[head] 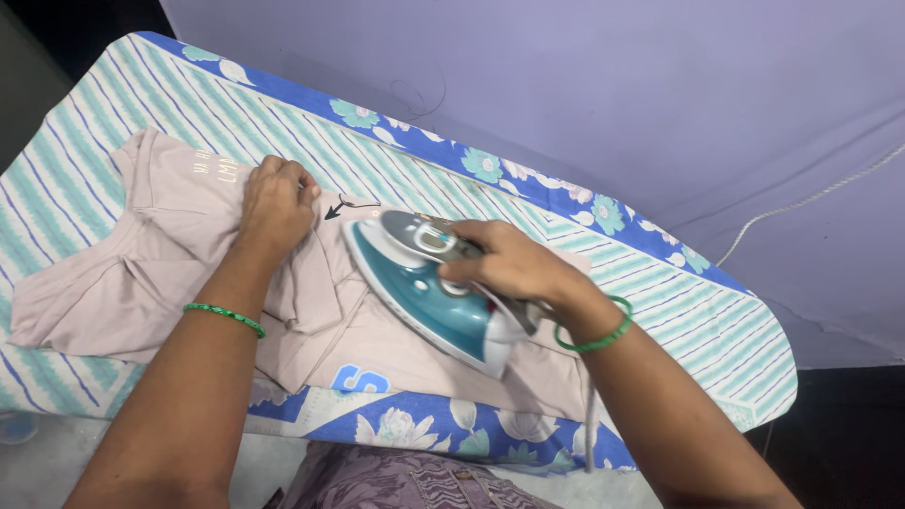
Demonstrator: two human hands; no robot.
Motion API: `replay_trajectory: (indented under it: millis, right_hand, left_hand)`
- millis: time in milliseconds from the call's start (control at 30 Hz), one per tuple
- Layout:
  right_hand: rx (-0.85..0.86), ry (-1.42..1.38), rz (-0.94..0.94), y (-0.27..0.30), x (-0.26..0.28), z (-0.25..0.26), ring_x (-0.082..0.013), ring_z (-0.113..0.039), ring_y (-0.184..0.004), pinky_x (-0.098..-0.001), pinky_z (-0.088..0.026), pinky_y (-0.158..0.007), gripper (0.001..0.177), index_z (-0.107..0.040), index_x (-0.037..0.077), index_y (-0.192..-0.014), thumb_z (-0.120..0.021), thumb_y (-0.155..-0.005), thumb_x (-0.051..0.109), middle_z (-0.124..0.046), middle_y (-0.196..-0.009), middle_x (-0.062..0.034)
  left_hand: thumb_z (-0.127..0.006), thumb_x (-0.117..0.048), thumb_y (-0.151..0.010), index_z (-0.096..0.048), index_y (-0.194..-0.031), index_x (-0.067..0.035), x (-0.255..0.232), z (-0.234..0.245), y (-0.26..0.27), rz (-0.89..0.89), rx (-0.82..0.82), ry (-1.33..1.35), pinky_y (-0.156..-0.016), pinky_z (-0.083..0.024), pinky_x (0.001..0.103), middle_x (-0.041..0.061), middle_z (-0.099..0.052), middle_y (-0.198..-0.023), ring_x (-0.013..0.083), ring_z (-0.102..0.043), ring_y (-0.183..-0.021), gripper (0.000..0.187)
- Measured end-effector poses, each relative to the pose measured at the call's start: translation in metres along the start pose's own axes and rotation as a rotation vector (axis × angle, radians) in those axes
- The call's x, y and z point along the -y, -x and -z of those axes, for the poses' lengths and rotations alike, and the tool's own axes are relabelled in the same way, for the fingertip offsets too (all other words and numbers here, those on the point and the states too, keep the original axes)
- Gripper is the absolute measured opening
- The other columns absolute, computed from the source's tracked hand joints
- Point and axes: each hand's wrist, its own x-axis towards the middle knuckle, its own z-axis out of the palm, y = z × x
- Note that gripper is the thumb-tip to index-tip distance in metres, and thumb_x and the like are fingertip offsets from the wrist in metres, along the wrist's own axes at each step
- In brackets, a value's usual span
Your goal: The person irons a light pink t-shirt on a floral-patterned ironing board. They smooth the fabric, use a steam iron to press the sleeves and body, and fold the garment into a neat rectangle.
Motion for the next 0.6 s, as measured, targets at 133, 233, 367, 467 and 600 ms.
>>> replay_trajectory:
  millis: [133,233,367,467,600]
  right_hand:
    - [-0.006,0.084,-0.052,0.015,0.010,-0.002,-0.0205,-0.069,-0.075,-0.0355,-0.054,-0.070,0.058,-0.065,0.005,-0.131,-0.074,-0.079,0.030,-0.074,-0.087,-0.0101]
    - [-0.021,0.127,-0.281,0.050,-0.011,0.008,-0.0270,-0.069,-0.067,-0.0436,-0.055,-0.065,0.055,-0.068,0.009,-0.126,-0.076,-0.075,0.029,-0.074,-0.082,-0.0122]
    - [-0.186,0.381,-0.364,0.087,-0.076,0.028,-0.0249,-0.076,-0.084,-0.0392,-0.057,-0.079,0.057,-0.071,0.011,-0.123,-0.086,-0.070,0.027,-0.079,-0.093,-0.0139]
    - [-0.469,0.350,-0.483,0.119,-0.134,0.043,-0.0255,-0.076,-0.092,-0.0379,-0.058,-0.085,0.057,-0.073,0.011,-0.123,-0.089,-0.070,0.021,-0.080,-0.102,-0.0146]
    - [-1.008,-0.075,-0.288,0.162,-0.210,0.069,-0.0285,-0.072,-0.090,-0.0367,-0.057,-0.079,0.048,-0.067,-0.002,-0.123,-0.072,-0.075,-0.005,-0.073,-0.103,-0.0185]
  left_hand:
    - [-0.072,-0.012,-0.089,-0.071,-0.097,-0.007,-0.008,0.004,0.000,-0.016,-0.003,-0.043,-0.097,-0.044,0.051,0.019,-0.061,-0.110,0.0406,-0.057,-0.107,0.010]
    - [-0.064,-0.008,-0.090,-0.070,-0.108,-0.006,-0.022,-0.004,0.014,-0.148,-0.078,-0.101,-0.096,-0.043,0.051,0.017,-0.063,-0.116,0.0386,-0.057,-0.108,0.020]
    - [-0.054,-0.017,-0.098,-0.067,-0.119,-0.005,-0.078,-0.039,0.054,-0.425,0.063,-0.101,-0.111,-0.039,0.052,0.014,-0.062,-0.128,0.0326,-0.056,-0.121,0.027]
    - [-0.055,-0.037,-0.091,-0.054,-0.138,-0.004,-0.133,-0.052,0.092,-0.470,0.315,-0.163,-0.114,-0.025,0.055,0.020,-0.048,-0.150,0.0343,-0.043,-0.138,0.058]
    - [-0.045,-0.047,-0.097,-0.039,-0.150,-0.007,-0.151,-0.045,0.097,-0.443,0.417,-0.267,-0.116,-0.018,0.055,0.018,-0.036,-0.157,0.0317,-0.032,-0.145,0.067]
